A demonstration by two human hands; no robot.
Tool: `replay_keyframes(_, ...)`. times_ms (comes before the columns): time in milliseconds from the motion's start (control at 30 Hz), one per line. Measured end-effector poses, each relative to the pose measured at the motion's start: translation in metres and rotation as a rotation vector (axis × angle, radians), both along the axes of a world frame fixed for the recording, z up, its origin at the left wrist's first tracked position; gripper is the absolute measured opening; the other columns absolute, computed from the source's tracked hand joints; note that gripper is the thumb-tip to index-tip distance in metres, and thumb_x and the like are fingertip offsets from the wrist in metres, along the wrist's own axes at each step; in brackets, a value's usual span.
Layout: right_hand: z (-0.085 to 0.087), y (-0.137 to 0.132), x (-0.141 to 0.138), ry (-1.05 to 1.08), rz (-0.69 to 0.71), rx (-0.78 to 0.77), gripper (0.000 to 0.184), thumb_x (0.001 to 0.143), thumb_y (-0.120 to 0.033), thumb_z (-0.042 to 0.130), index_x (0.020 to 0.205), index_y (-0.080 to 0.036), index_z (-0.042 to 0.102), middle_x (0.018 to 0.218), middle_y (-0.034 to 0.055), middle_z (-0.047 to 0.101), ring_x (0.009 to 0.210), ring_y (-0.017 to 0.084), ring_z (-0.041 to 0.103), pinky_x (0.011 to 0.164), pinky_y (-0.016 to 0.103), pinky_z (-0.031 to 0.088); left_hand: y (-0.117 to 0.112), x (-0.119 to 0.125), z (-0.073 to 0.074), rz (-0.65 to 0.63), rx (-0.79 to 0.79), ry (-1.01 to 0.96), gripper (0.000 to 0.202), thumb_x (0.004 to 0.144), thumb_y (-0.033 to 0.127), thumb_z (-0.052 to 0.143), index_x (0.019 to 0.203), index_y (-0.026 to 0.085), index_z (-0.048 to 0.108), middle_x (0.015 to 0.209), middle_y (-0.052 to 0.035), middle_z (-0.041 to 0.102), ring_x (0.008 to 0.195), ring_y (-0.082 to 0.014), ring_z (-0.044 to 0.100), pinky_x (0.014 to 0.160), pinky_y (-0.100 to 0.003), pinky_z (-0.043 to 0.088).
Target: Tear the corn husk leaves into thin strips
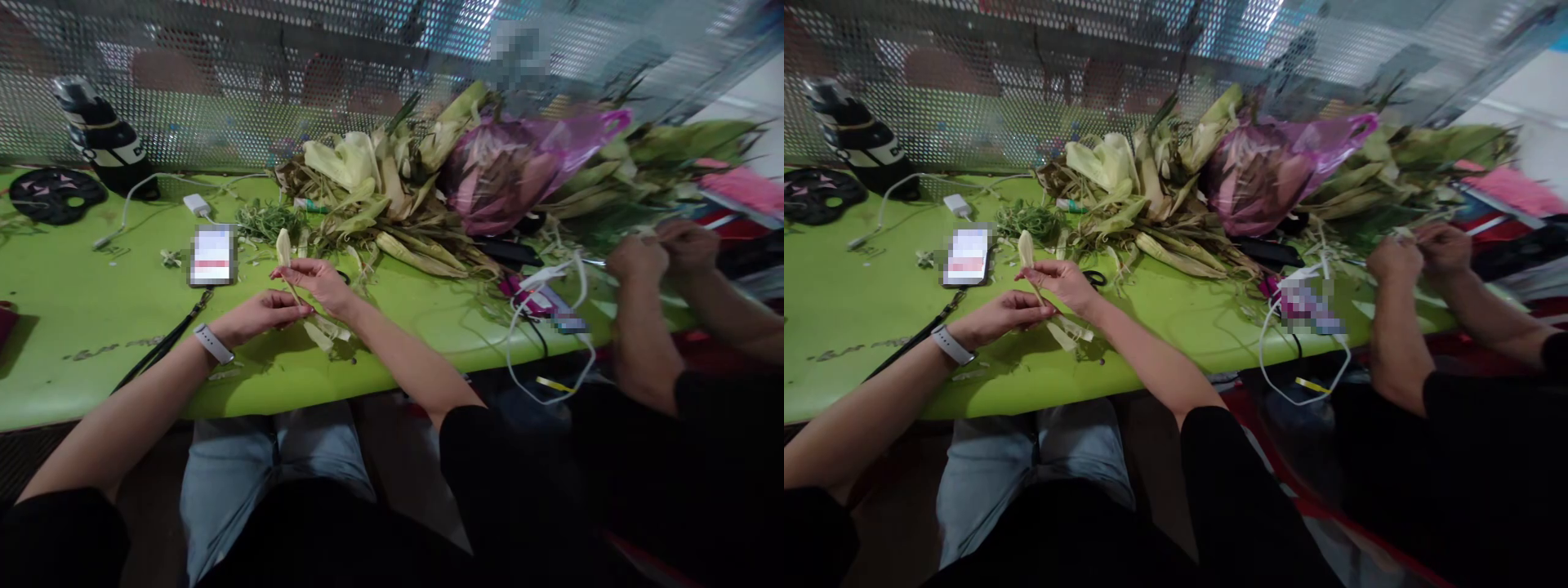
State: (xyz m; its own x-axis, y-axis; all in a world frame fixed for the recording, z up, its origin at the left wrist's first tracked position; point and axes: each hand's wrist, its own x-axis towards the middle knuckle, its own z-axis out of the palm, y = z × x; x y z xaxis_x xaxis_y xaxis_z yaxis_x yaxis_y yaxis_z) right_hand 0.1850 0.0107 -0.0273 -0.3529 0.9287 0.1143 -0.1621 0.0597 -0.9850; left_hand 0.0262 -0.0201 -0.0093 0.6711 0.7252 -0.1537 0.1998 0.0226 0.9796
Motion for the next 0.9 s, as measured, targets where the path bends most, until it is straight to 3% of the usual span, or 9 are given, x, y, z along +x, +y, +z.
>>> replay_keyframes(167, 0.010, -0.001, 0.014, -0.215, -0.014, 0.052, 0.033, 0.085, -0.052, 0.065, 0.082, -0.019, 0.067, 0.087, 0.0032, 0.069, 0.084, 0.015, 0.062, 0.085, 0.032, 0.050, 0.007, -0.006, -0.006, 0.131, -0.077, -0.087, 0.032, 0.079, 0.046, 0.073, 0.085, 0.015, 0.076, 0.058, 0.0008, 0.052, 0.051, -0.0075, 0.040, 0.047, -0.022, 0.027)
replay_keyframes(267, 0.018, -0.003, 0.029, -0.366, -0.029, 0.136, 0.039, 0.090, -0.052, 0.054, 0.074, -0.018, 0.063, 0.080, 0.0024, 0.065, 0.078, 0.014, 0.059, 0.082, 0.032, 0.045, 0.013, -0.011, -0.009, 0.248, -0.133, -0.179, 0.036, 0.083, 0.047, 0.068, 0.093, 0.013, 0.075, 0.065, -0.0026, 0.059, 0.055, -0.0091, 0.048, 0.050, -0.022, 0.034)
replay_keyframes(333, 0.023, -0.005, 0.037, -0.434, 0.033, 0.128, 0.036, 0.091, -0.047, 0.050, 0.076, -0.017, 0.064, 0.078, 0.0016, 0.063, 0.075, 0.013, 0.056, 0.076, 0.031, 0.042, 0.016, -0.014, -0.009, 0.290, -0.163, -0.217, 0.035, 0.087, 0.046, 0.064, 0.094, 0.013, 0.074, 0.066, -0.0040, 0.061, 0.055, -0.0099, 0.050, 0.051, -0.022, 0.037)
replay_keyframes(500, 0.026, -0.008, 0.038, -0.566, 0.100, 0.072, 0.023, 0.080, -0.039, 0.063, 0.079, -0.017, 0.063, 0.066, -0.0031, 0.052, 0.060, 0.010, 0.042, 0.059, 0.027, 0.030, 0.017, -0.014, -0.007, 0.329, -0.139, -0.292, 0.022, 0.085, 0.036, 0.067, 0.093, 0.015, 0.069, 0.065, -0.0023, 0.063, 0.054, -0.0093, 0.052, 0.051, -0.021, 0.037)
replay_keyframes(667, 0.020, -0.005, 0.036, -0.547, 0.016, 0.229, 0.027, 0.079, -0.043, 0.065, 0.082, -0.016, 0.067, 0.075, 0.0004, 0.062, 0.069, 0.013, 0.051, 0.068, 0.028, 0.039, 0.015, -0.012, -0.005, 0.388, -0.052, -0.259, 0.022, 0.084, 0.037, 0.069, 0.081, 0.016, 0.061, 0.058, 0.0008, 0.059, 0.047, -0.0069, 0.044, 0.046, -0.020, 0.029)
replay_keyframes(767, 0.018, -0.003, 0.036, -0.588, -0.079, 0.406, 0.023, 0.082, -0.039, 0.062, 0.081, -0.017, 0.069, 0.082, 0.0028, 0.067, 0.078, 0.016, 0.057, 0.077, 0.032, 0.043, 0.015, -0.012, -0.005, 0.460, -0.006, -0.263, 0.023, 0.081, 0.035, 0.071, 0.077, 0.017, 0.057, 0.053, 0.0038, 0.051, 0.045, -0.0061, 0.039, 0.045, -0.021, 0.026)
replay_keyframes(900, 0.019, -0.007, 0.033, -0.601, -0.201, 0.536, 0.016, 0.083, -0.032, 0.061, 0.076, -0.019, 0.069, 0.084, 0.0042, 0.069, 0.081, 0.018, 0.061, 0.080, 0.034, 0.046, 0.015, -0.011, -0.005, 0.454, -0.021, -0.306, 0.022, 0.078, 0.032, 0.071, 0.075, 0.018, 0.055, 0.051, 0.0055, 0.046, 0.044, -0.0064, 0.036, 0.044, -0.022, 0.022)
